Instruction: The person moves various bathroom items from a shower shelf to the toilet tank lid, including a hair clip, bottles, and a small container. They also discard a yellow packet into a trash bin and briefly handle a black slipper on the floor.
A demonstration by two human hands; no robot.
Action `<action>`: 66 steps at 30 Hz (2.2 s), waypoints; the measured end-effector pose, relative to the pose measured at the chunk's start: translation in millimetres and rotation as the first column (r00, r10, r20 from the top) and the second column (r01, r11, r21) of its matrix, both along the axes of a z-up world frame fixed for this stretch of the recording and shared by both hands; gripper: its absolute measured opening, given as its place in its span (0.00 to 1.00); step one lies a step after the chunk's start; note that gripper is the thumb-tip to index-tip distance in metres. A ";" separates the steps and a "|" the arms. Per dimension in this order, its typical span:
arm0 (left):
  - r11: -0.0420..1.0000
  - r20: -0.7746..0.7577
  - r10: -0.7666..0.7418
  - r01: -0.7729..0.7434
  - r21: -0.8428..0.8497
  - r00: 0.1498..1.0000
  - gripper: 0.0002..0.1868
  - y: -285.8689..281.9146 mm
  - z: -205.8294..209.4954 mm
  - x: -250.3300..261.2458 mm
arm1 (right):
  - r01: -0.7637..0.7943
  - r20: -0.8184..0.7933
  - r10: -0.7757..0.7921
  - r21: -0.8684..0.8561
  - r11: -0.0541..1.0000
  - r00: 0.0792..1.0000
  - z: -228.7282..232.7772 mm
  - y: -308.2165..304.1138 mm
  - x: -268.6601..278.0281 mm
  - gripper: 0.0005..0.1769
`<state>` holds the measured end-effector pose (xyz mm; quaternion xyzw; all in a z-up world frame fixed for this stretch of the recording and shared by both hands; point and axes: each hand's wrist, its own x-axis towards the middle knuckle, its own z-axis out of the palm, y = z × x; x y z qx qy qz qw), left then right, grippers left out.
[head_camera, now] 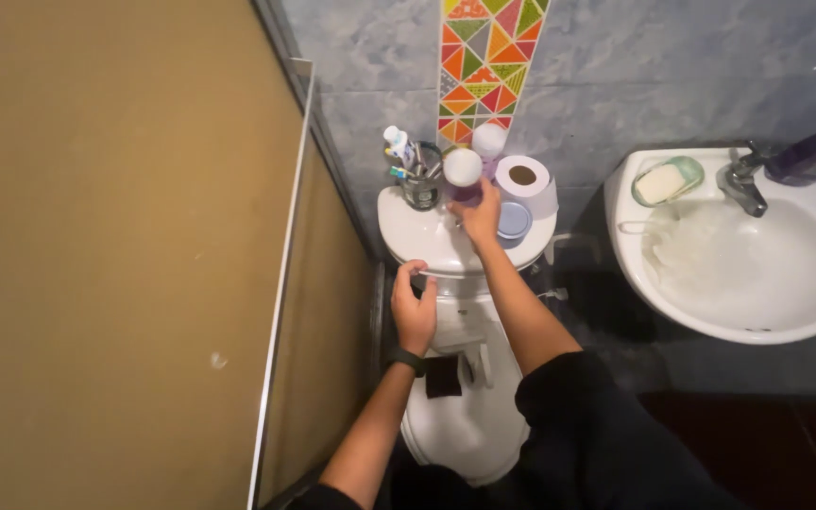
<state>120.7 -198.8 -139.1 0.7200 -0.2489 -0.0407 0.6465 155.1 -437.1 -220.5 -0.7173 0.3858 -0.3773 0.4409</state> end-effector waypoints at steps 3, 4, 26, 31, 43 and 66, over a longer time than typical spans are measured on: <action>1.000 -0.043 0.002 -0.002 0.008 0.999 0.14 -16.6 -19.4 11.9 | 0.007 0.001 -0.007 0.031 0.999 1.000 -11.4 -7.9 12.3 0.42; 1.000 -0.054 -0.001 0.002 0.018 0.999 0.14 -20.7 -25.6 17.0 | 0.003 -0.012 -0.003 0.039 0.999 1.000 -16.3 -9.6 13.7 0.40; 0.989 -0.206 0.009 0.022 0.148 0.978 0.15 12.4 -80.9 31.0 | 0.061 -0.112 -0.066 -0.053 0.997 0.991 -70.8 -6.3 30.3 0.46; 0.991 -0.198 0.006 0.020 0.131 0.980 0.14 16.2 -77.9 31.7 | 0.068 -0.100 -0.071 -0.030 0.997 0.992 -58.7 -2.0 28.0 0.44; 0.996 -0.128 -0.014 0.025 0.088 0.992 0.14 23.3 -75.1 29.9 | 0.092 -0.029 -0.096 -0.122 0.988 0.995 -82.4 -18.2 32.0 0.47; 0.998 -0.170 -0.010 0.020 0.061 0.985 0.15 25.8 -77.1 36.9 | 0.099 0.032 -0.096 -0.102 0.990 0.995 -48.7 -9.3 30.9 0.44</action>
